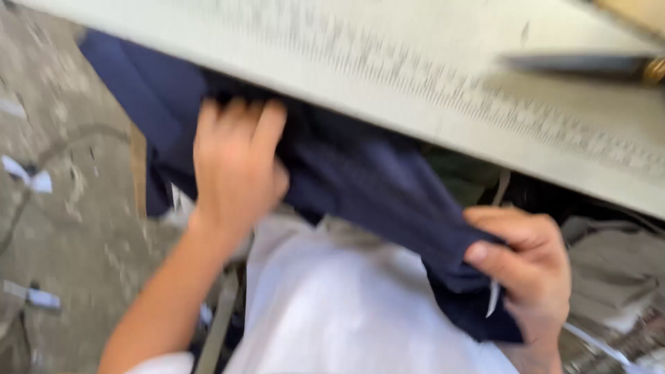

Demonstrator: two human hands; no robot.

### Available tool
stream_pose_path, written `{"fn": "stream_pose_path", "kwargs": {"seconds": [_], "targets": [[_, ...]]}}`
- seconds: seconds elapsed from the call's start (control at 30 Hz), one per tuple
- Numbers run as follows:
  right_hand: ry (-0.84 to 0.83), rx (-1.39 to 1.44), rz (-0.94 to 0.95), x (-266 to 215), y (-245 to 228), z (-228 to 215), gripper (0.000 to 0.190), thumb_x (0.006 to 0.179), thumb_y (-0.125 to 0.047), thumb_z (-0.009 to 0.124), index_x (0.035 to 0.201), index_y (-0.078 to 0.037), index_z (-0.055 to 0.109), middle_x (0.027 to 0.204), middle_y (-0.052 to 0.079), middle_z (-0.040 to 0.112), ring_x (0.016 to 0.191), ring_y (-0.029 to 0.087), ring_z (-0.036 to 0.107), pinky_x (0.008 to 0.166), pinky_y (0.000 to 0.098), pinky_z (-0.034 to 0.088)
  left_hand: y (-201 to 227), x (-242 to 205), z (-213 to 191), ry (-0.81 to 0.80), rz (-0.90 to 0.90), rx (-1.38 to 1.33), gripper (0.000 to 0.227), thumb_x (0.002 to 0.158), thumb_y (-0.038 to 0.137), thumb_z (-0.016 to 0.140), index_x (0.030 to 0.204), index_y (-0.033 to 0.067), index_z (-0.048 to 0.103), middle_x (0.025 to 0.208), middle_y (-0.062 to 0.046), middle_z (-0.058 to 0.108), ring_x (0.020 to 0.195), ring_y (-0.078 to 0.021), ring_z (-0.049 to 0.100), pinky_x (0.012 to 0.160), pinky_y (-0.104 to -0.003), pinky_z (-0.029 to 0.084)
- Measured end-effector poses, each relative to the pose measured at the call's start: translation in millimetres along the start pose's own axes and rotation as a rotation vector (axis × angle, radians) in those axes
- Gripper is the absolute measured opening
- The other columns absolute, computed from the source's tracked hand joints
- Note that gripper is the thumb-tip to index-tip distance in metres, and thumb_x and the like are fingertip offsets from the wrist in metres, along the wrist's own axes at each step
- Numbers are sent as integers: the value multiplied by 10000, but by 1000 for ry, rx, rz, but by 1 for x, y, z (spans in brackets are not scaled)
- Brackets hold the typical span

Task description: The person uses shears to trim excess fabric and threads from a dark blue garment, focusing on the edges and seams. They repeatedly adjust the fabric with both hands to align the material for precise cutting and to inspect the trimmed areas.

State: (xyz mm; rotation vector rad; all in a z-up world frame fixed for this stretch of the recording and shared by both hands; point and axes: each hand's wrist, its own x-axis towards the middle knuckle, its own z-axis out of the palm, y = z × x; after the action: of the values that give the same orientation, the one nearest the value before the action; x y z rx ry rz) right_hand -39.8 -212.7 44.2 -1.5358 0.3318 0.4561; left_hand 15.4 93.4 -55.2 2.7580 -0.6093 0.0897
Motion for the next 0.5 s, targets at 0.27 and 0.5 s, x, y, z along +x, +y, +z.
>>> {"fn": "stream_pose_path", "kwargs": {"seconds": [0.27,0.5], "targets": [[-61,-375,-205,21,23,20,323,831,-86,877,795,-92,556,715,-18,453,628,93,344,580,256,269,108,-7,-30,-223,-359,-1020,282,1055,339,577,943,82,600,683,-19,596,562,-185,567,569,-363,441],[-56,-212,-136,29,51,-13,170,827,18,848,809,22,679,632,9,506,577,96,378,535,256,282,67,-15,-27,-275,-151,-946,230,1082,93,574,856,82,531,655,-24,463,642,-224,438,616,-367,368]]}}
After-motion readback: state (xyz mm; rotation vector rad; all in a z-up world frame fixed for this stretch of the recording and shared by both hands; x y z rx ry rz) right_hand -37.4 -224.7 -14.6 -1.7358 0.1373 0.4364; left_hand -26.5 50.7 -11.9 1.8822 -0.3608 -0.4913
